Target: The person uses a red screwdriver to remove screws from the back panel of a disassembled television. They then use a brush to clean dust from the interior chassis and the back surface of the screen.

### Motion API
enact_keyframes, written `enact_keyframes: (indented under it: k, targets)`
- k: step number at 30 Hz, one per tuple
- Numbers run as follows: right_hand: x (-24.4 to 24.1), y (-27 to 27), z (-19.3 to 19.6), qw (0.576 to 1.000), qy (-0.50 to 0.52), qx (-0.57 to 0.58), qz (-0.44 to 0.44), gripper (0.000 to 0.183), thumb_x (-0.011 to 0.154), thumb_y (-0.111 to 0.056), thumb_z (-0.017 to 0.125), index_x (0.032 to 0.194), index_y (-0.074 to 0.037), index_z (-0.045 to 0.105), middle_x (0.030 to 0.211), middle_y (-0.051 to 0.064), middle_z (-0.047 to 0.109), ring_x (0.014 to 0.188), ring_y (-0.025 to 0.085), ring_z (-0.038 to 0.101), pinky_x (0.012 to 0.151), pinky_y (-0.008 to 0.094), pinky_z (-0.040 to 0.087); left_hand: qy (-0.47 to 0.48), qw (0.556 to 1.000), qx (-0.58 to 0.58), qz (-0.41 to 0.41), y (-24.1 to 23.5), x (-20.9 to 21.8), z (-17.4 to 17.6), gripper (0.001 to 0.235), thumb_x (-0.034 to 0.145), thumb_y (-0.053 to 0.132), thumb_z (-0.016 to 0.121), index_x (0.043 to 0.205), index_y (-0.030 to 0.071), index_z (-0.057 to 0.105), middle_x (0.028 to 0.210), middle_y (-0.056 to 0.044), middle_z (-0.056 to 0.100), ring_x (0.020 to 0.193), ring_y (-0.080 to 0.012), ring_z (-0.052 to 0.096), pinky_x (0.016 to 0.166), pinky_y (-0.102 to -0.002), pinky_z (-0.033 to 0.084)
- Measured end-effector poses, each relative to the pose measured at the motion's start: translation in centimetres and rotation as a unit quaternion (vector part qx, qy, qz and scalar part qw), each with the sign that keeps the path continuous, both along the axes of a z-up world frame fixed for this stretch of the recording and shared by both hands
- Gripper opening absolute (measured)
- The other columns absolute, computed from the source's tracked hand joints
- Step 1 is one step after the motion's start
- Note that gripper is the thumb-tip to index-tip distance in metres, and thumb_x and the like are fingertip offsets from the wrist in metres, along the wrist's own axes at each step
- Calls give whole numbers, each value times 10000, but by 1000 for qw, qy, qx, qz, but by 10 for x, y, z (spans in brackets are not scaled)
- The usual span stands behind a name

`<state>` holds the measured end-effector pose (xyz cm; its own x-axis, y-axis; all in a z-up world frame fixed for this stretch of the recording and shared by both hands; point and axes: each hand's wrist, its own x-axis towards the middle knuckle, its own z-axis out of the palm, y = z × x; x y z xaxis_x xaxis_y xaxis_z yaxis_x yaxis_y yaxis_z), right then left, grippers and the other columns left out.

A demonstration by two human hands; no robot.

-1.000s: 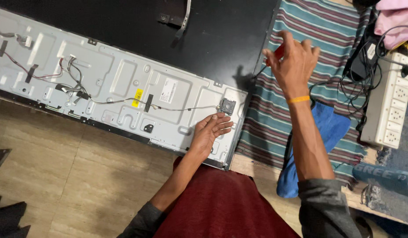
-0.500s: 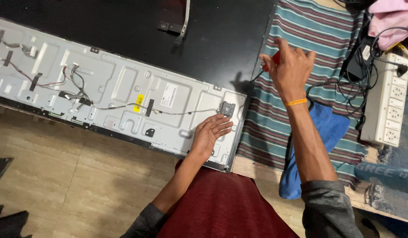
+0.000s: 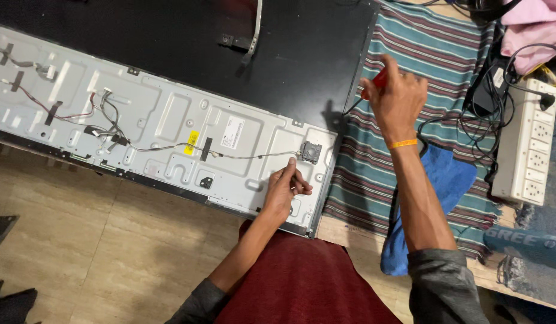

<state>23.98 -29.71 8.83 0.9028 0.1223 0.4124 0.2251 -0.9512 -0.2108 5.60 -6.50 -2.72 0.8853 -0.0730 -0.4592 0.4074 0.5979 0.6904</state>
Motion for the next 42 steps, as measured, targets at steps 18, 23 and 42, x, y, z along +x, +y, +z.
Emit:
enact_keyframes:
  k: [18,23,42]
  targets:
    - [-53,38,2,970,-3,238,49,578,980,-27,764,1483,-95,488,1018,138,684,897,292,690,814,410,561,-43,997,18,57,1,7,15,200,990,162,686,1064,-23,692,910,-84,686,796,-164,681,751,-323,599]
    - [-123,46,-5,822,-20,566,55,541,1040,-58,721,1474,-82,398,1176,107,692,1146,188,688,1025,343,591,-55,994,-16,90,15,13,20,249,985,98,667,1180,-55,691,994,-136,720,884,-204,711,858,-351,618]
    - [-186,42,-8,752,-22,658,27,523,1032,-55,739,1440,-85,413,1233,153,708,1200,214,683,1088,355,555,-48,991,-118,32,11,30,28,169,1044,144,614,1123,-3,638,1022,-155,707,950,-255,717,880,-382,620]
